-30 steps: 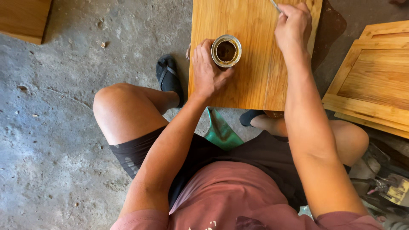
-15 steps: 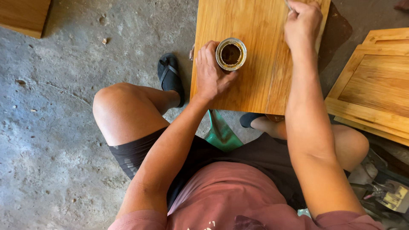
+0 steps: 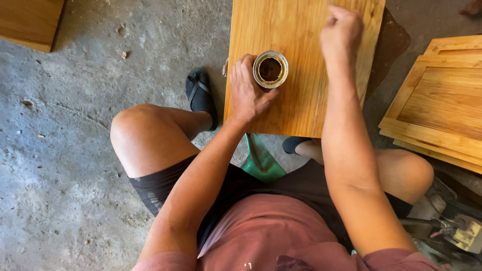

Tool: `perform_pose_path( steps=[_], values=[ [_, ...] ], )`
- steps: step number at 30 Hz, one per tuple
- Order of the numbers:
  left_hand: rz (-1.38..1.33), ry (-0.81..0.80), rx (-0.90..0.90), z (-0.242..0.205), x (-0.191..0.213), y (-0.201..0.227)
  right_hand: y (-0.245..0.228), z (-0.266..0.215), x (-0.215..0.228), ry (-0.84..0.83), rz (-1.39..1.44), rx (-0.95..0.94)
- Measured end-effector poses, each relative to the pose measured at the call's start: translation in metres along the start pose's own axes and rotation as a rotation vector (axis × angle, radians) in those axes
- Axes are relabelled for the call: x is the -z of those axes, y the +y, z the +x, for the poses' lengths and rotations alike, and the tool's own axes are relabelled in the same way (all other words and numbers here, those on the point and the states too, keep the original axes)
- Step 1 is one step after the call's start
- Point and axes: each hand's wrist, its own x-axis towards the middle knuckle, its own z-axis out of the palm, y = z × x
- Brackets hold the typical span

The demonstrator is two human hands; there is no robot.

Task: The person sits on a low stool and applies a dark liquid finish to rectangular wooden boards using a small brush. They repeatedly dip the brush into a can and spread the finish across the surface of each board, handling the boards one at a time.

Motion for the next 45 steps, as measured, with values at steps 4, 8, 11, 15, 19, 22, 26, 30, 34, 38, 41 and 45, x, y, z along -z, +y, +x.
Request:
perform_pose_path(
  steps=[4,8,11,15,19,22,26,30,34,38,41,45],
  values=[
    [-0.003,-0.010,-0.006,-0.002,0.000,0.001,-0.003,-0.002,-0.001,0.210,0.881,-0.949],
    [0.007,-0.012,0.015,-0.001,-0.002,0.003,-0.023,-0.001,0.009,-0.166,0.205,-0.546],
    [0.009,0.000,0.006,0.000,0.000,0.002,-0.033,-0.005,0.019,-0.168,0.156,-0.554],
    [0.000,-0.014,0.008,-0.001,-0.001,0.001,-0.027,-0.016,0.023,-0.069,0.015,-0.085],
    [0.006,-0.004,-0.002,-0.002,-0.002,-0.001,-0.017,-0.018,0.014,-0.058,0.113,-0.334],
    [0.007,0.004,-0.004,-0.001,-0.002,-0.001,-0.015,-0.017,0.011,-0.031,0.579,-0.922],
    [-0.003,-0.018,0.024,-0.004,-0.001,0.000,-0.024,-0.019,0.013,-0.087,0.053,-0.106],
    [0.002,-0.034,0.040,0.000,0.000,0.002,-0.042,-0.008,0.011,-0.186,0.010,-0.033],
    [0.001,-0.019,0.026,-0.001,0.002,0.002,-0.068,0.002,-0.003,-0.160,0.087,0.056],
    [-0.018,-0.048,0.044,-0.001,0.003,-0.002,-0.086,0.003,-0.018,-0.066,0.117,0.200],
    [-0.028,-0.057,0.069,-0.001,0.001,0.001,-0.084,0.003,-0.019,-0.163,0.098,0.142],
    [-0.070,0.032,0.133,0.006,0.008,0.015,-0.080,0.008,-0.016,-0.183,0.077,0.036]
  ],
)
